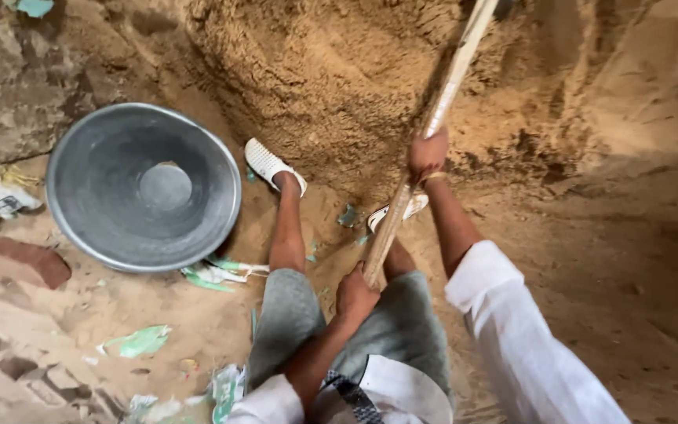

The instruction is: The person digs sand from the face of an earthen pit using a long-handled hoe, repeatedly striking and prying the sand wall so loose sand falls, then scoops the collected sand into a wide metal basin on the ground. They reposition the basin and continue loosening the sand wall throughout the clip.

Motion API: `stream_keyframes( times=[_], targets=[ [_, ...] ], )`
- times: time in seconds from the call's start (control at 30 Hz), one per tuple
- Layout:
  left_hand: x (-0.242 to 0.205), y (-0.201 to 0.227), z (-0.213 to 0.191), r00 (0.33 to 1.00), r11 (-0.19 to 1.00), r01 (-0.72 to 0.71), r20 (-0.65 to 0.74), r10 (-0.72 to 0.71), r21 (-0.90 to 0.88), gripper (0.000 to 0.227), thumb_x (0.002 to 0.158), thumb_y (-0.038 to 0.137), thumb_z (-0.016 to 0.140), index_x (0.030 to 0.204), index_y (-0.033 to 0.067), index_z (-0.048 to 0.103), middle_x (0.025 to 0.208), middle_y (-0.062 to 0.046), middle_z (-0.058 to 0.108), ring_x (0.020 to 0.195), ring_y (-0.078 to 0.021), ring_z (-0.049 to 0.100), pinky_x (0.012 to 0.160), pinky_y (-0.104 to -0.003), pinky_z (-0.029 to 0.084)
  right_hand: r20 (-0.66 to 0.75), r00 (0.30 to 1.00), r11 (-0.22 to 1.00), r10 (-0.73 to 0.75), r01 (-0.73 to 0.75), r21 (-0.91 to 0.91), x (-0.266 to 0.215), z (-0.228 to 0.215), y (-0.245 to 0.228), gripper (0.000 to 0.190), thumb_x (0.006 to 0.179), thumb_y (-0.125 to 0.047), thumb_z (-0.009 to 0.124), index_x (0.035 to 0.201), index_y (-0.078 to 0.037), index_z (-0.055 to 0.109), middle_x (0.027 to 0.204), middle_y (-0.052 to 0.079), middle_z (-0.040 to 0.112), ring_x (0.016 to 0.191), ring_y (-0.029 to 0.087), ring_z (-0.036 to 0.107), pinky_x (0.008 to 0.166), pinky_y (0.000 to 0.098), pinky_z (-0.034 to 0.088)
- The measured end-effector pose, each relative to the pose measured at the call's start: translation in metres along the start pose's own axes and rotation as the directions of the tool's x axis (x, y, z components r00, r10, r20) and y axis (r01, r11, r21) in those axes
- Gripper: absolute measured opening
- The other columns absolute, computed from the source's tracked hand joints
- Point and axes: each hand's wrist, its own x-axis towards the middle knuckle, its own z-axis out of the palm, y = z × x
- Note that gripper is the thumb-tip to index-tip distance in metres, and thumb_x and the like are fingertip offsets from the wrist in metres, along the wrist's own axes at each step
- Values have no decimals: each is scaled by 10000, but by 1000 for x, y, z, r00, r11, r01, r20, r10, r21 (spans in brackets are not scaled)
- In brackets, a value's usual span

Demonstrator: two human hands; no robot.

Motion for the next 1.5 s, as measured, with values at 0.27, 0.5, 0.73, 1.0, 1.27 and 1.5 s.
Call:
stream_keyframes(
  times=[0.27, 0.5, 0.73, 1.0, 1.27, 1.5],
  targets=[
    [36, -208, 118, 993, 987, 69, 104, -54, -145, 353, 919, 220, 575, 1240, 76, 563, 942, -233, 596, 891, -403, 572, 768, -457, 476, 431, 884, 604, 180, -445, 661, 21, 23, 56, 156, 892, -32, 770, 939, 41, 641, 735, 124, 629, 581, 244, 583, 504, 378, 490],
    [24, -286, 154, 974, 925, 181, -189, -123, 334, 329, 796, 147, 688, 1092, 5, 698, 1067, -250, 714, 1034, -439, 678, 944, -476, 563, 369, 898, 680, 241, -427, 596, -102, -64, 7, 86, 909, -102, 642, 853, -62, 592, 595, 30, 564, 450, 150, 533, 399, 299, 434],
    [0, -116, 70, 995, 977, 77, -77, -62, 200, 614, 782, 380, 804, 1282, 73, 623, 1123, -237, 708, 1078, -435, 656, 906, -497, 534, 250, 951, 534, 184, -310, 787, -70, -166, -10, 53, 933, -48, 626, 952, -11, 593, 649, 43, 596, 474, 142, 579, 431, 290, 518],
    [-162, 209, -133, 825, 901, -400, 363, 433, -166, 662, 893, 333, 735, 1432, 59, 463, 948, -124, 709, 768, -240, 699, 715, -422, 574, 334, 939, 158, -81, -319, 934, 39, -343, -158, 126, 986, -94, 661, 921, -91, 552, 666, -21, 537, 529, 91, 530, 474, 269, 492],
    [-216, 220, -37, 889, 545, 212, 391, 236, -811, 444, 867, 180, 720, 1230, 72, 488, 791, -43, 633, 501, -173, 585, 408, -334, 502, 633, 768, 128, -91, -622, 773, -145, -336, -165, 88, 1018, -132, 607, 978, -57, 627, 753, 40, 642, 549, 132, 578, 491, 260, 539],
    [-134, 181, 52, 926, 521, 281, 371, 74, -806, 143, 918, 166, 700, 876, 50, 627, 681, -31, 587, 538, -138, 574, 470, -326, 539, 813, 579, 768, -59, -494, 407, -148, -287, -70, 398, 949, -480, 685, 941, -83, 654, 741, 64, 661, 599, 209, 626, 551, 357, 524]
  ],
)
